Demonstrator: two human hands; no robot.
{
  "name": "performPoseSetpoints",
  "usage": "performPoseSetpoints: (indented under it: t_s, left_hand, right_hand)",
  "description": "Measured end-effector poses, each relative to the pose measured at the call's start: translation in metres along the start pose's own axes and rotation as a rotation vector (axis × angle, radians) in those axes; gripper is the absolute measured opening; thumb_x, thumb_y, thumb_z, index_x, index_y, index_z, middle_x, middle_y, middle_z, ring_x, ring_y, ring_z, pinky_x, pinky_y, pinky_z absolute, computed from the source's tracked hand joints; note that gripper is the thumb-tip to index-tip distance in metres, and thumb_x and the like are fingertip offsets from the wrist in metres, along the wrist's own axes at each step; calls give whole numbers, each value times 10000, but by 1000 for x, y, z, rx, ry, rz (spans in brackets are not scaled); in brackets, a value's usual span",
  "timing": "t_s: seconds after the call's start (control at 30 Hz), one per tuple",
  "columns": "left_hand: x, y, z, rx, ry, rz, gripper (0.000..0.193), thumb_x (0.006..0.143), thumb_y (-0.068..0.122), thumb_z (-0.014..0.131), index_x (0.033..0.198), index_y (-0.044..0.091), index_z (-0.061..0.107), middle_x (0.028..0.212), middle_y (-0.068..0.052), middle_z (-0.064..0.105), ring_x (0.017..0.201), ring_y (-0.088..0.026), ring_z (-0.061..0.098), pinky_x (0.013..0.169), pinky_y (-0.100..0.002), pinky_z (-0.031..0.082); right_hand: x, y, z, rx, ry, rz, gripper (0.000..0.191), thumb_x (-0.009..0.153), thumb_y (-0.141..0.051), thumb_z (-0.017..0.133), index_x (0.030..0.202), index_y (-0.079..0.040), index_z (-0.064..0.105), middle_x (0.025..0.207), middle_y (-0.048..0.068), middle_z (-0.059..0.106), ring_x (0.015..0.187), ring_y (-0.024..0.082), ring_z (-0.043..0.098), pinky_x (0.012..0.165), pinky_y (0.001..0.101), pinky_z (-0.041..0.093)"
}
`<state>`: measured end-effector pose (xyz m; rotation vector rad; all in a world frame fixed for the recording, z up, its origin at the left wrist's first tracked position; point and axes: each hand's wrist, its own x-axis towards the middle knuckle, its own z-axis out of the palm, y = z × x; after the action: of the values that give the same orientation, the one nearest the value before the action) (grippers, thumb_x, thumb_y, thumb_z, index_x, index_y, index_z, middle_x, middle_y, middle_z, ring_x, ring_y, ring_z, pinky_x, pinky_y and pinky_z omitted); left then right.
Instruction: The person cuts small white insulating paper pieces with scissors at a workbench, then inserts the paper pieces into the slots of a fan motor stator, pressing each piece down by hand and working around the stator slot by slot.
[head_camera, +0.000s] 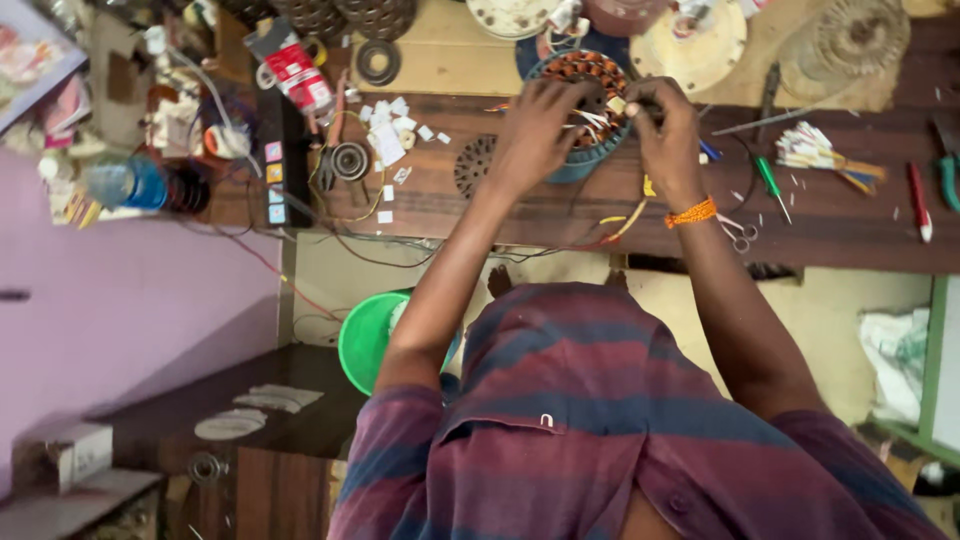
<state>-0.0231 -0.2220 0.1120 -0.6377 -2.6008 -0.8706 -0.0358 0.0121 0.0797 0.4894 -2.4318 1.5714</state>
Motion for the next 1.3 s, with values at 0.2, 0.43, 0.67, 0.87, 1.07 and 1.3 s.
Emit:
performPoseSetpoints:
  t_s: [0.2,0.43,0.67,0.87,1.07,1.3]
  left_hand:
    - [1,-22,31,98,51,167,819,801,219,761,1514,156,362,1369,-165,573,1349,-410,452,991,-559,402]
    - [-9,-19,49,135,-28,-14,902,840,100,643,1626,230,220,1287,-49,631,1238,-298,574,1065,-463,479]
    - [-16,-13,49,158,-42,-203,808,976,98,589,1647,327,202,1223,-11,656,1156,-244,629,830,-369,576]
    - [-11,-14,39,52,187,-49,680,889,119,681,1521,223,453,1303,-52,600,1204,-294,600,1033,-428,507]
    - [-5,-12,16,175,72,16,499,824,223,800,1290,132,647,1304,-71,519,1209,-302,478,975,-457,428]
    - [7,-12,9,204,-41,130,316,850,206,802,1132,103,703,1230,-58,550,1230,-276,493,993,-426,439]
  right_hand:
    - [24,30,8,121,-56,75,141,995,55,690,1133,37,672,1032,39,685,958,105,647,876,265,534]
    - [27,43,14,391,-118,226,258,986,107,718,1209,6,635,1073,41,707,946,94,666,783,225,529]
    - [49,47,17,304,-248,149,218,1012,121,729,1201,51,646,1155,108,736,1049,152,718,900,257,567]
    - [64,39,18,311,-357,167,367,891,54,653,1255,31,682,1174,129,723,1060,201,713,864,300,605]
    - [68,31,11,315,-468,266,320,890,39,774,1200,40,695,1101,66,747,1004,141,719,841,262,573]
    - [77,17,-1,228,-622,135,305,937,25,746,1237,42,693,1051,89,746,984,127,719,847,269,564]
